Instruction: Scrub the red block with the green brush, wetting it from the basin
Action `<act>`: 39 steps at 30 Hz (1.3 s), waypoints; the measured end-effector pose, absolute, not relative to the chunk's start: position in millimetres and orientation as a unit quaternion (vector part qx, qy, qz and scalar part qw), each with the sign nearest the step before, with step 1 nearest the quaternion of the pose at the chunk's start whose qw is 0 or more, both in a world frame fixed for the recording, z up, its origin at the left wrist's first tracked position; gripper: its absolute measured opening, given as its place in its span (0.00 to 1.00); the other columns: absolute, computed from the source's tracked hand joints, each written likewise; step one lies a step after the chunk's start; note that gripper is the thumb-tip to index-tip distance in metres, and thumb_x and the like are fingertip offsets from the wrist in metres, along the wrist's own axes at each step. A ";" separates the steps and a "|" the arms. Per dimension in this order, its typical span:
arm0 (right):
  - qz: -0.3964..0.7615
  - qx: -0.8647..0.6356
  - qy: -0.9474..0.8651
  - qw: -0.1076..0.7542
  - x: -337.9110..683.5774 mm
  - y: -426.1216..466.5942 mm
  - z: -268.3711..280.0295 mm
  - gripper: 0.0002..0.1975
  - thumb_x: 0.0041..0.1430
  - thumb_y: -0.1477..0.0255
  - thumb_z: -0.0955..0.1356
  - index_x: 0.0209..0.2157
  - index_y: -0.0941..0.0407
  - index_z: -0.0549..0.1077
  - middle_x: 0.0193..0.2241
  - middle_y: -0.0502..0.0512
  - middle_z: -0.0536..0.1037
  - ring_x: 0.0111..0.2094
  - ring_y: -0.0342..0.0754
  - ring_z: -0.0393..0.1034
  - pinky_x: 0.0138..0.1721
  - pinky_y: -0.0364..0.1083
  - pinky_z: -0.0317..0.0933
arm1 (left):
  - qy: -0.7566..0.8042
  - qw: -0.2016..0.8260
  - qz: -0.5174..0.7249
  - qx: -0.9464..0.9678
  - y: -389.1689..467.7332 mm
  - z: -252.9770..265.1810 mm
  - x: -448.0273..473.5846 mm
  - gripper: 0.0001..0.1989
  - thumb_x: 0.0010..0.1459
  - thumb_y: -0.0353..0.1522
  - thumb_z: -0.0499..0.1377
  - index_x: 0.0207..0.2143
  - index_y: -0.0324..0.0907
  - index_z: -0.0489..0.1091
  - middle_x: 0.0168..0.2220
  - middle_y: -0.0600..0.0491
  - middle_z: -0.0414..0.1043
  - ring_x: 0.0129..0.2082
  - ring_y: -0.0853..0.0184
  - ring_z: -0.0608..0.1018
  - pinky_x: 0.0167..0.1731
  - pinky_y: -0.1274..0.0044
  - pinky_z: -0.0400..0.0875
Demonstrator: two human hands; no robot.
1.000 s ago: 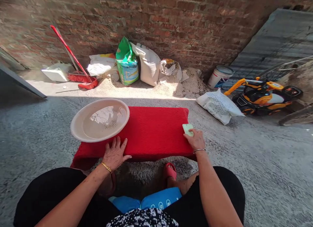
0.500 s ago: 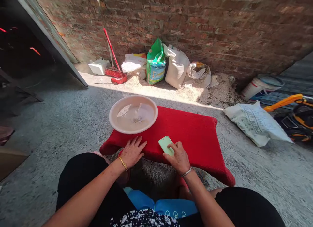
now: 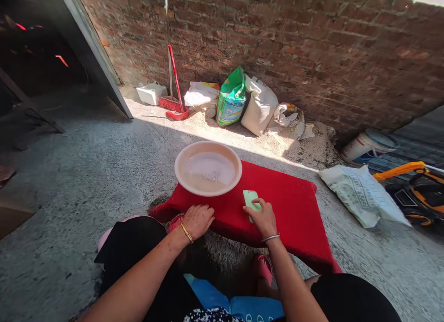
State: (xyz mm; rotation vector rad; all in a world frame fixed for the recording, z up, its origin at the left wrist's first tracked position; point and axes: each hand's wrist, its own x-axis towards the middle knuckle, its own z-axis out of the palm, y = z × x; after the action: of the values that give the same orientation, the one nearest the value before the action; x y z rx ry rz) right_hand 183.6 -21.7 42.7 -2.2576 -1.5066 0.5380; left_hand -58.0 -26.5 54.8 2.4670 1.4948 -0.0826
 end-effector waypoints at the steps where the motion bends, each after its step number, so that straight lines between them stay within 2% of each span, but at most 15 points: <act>1: 0.198 -0.805 -0.525 0.192 173.7 -11.4 44.7 0.21 0.47 0.56 0.68 0.40 0.54 0.73 0.37 0.57 0.72 0.38 0.51 0.69 0.36 0.45 0.60 | 0.518 0.130 -0.034 0.845 -24.4 56.0 -60.0 0.11 0.60 0.34 0.52 0.39 0.40 0.71 0.39 0.45 0.73 0.42 0.58 0.76 0.40 0.67 0.69; 4: 0.197 -0.822 -0.503 0.182 141.6 16.7 47.6 0.23 0.47 0.54 0.68 0.41 0.55 0.72 0.37 0.59 0.73 0.39 0.52 0.69 0.35 0.45 0.60 | 0.525 0.135 -0.037 0.840 -19.4 59.2 -65.7 0.11 0.59 0.35 0.53 0.39 0.40 0.72 0.39 0.45 0.74 0.40 0.59 0.77 0.38 0.69 0.70; 8: 0.183 -0.818 -0.533 0.116 118.2 32.3 44.6 0.25 0.49 0.49 0.65 0.40 0.55 0.70 0.38 0.61 0.73 0.39 0.52 0.70 0.34 0.44 0.59 | 0.538 0.140 -0.037 0.830 -17.2 63.9 -72.6 0.12 0.59 0.36 0.53 0.40 0.41 0.73 0.41 0.45 0.74 0.40 0.59 0.77 0.39 0.69 0.70; 14: 0.142 -0.829 -0.541 0.016 149.9 14.3 43.4 0.22 0.50 0.50 0.64 0.34 0.55 0.69 0.35 0.60 0.75 0.37 0.53 0.70 0.32 0.45 0.56 | 0.564 0.154 -0.043 0.810 -14.3 64.8 -85.7 0.13 0.59 0.37 0.53 0.40 0.40 0.74 0.41 0.43 0.75 0.41 0.56 0.77 0.39 0.67 0.69; 19: 0.199 -0.811 -0.548 0.035 127.1 -2.9 44.5 0.21 0.50 0.49 0.64 0.31 0.54 0.69 0.28 0.54 0.75 0.32 0.50 0.70 0.29 0.44 0.55 | 0.571 0.153 -0.042 0.806 -12.7 60.9 -92.1 0.14 0.60 0.37 0.52 0.41 0.40 0.73 0.43 0.43 0.74 0.42 0.57 0.77 0.41 0.67 0.69; 24: 0.183 -0.790 -0.586 0.015 83.4 -9.0 47.2 0.23 0.48 0.48 0.65 0.33 0.55 0.71 0.35 0.59 0.75 0.35 0.53 0.71 0.32 0.46 0.57 | 0.567 0.141 -0.045 0.810 -12.8 61.8 -87.9 0.13 0.60 0.37 0.52 0.41 0.40 0.72 0.42 0.43 0.74 0.42 0.58 0.77 0.40 0.67 0.69; 27: 0.162 -0.797 -0.582 -0.004 107.8 -17.1 50.7 0.23 0.50 0.50 0.65 0.34 0.55 0.71 0.37 0.60 0.74 0.37 0.53 0.72 0.34 0.46 0.58 | 0.557 0.136 -0.039 0.818 -13.7 61.8 -81.2 0.12 0.60 0.36 0.52 0.40 0.40 0.72 0.41 0.44 0.74 0.41 0.59 0.77 0.40 0.68 0.69; 32: 0.132 -0.841 -0.523 -0.035 199.8 -31.6 57.8 0.21 0.52 0.50 0.64 0.32 0.55 0.71 0.33 0.60 0.74 0.37 0.54 0.72 0.33 0.47 0.59 | 0.500 0.142 -0.015 0.854 -18.8 57.9 -66.9 0.11 0.62 0.35 0.50 0.41 0.43 0.69 0.41 0.49 0.72 0.41 0.63 0.76 0.40 0.71 0.69; 36: 0.112 -0.849 -0.515 0.024 221.8 -13.4 63.8 0.21 0.52 0.50 0.64 0.32 0.55 0.70 0.33 0.59 0.73 0.35 0.52 0.71 0.33 0.46 0.59 | 0.432 0.124 0.006 0.893 -20.5 52.7 -59.7 0.10 0.63 0.32 0.48 0.39 0.43 0.68 0.38 0.51 0.71 0.40 0.65 0.75 0.41 0.73 0.68; 39: 0.115 -0.835 -0.533 0.070 192.7 22.9 64.8 0.21 0.52 0.52 0.64 0.37 0.55 0.70 0.37 0.59 0.72 0.36 0.51 0.71 0.34 0.46 0.60 | 0.438 0.100 0.008 0.893 -18.4 49.7 -58.0 0.12 0.64 0.31 0.46 0.37 0.43 0.68 0.37 0.51 0.70 0.39 0.65 0.74 0.41 0.72 0.68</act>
State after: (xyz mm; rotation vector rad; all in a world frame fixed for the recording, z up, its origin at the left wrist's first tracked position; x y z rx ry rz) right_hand 192.7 22.9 64.8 -2.5124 -1.6040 0.3469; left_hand -58.0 -18.4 49.7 2.6404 1.2949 0.0250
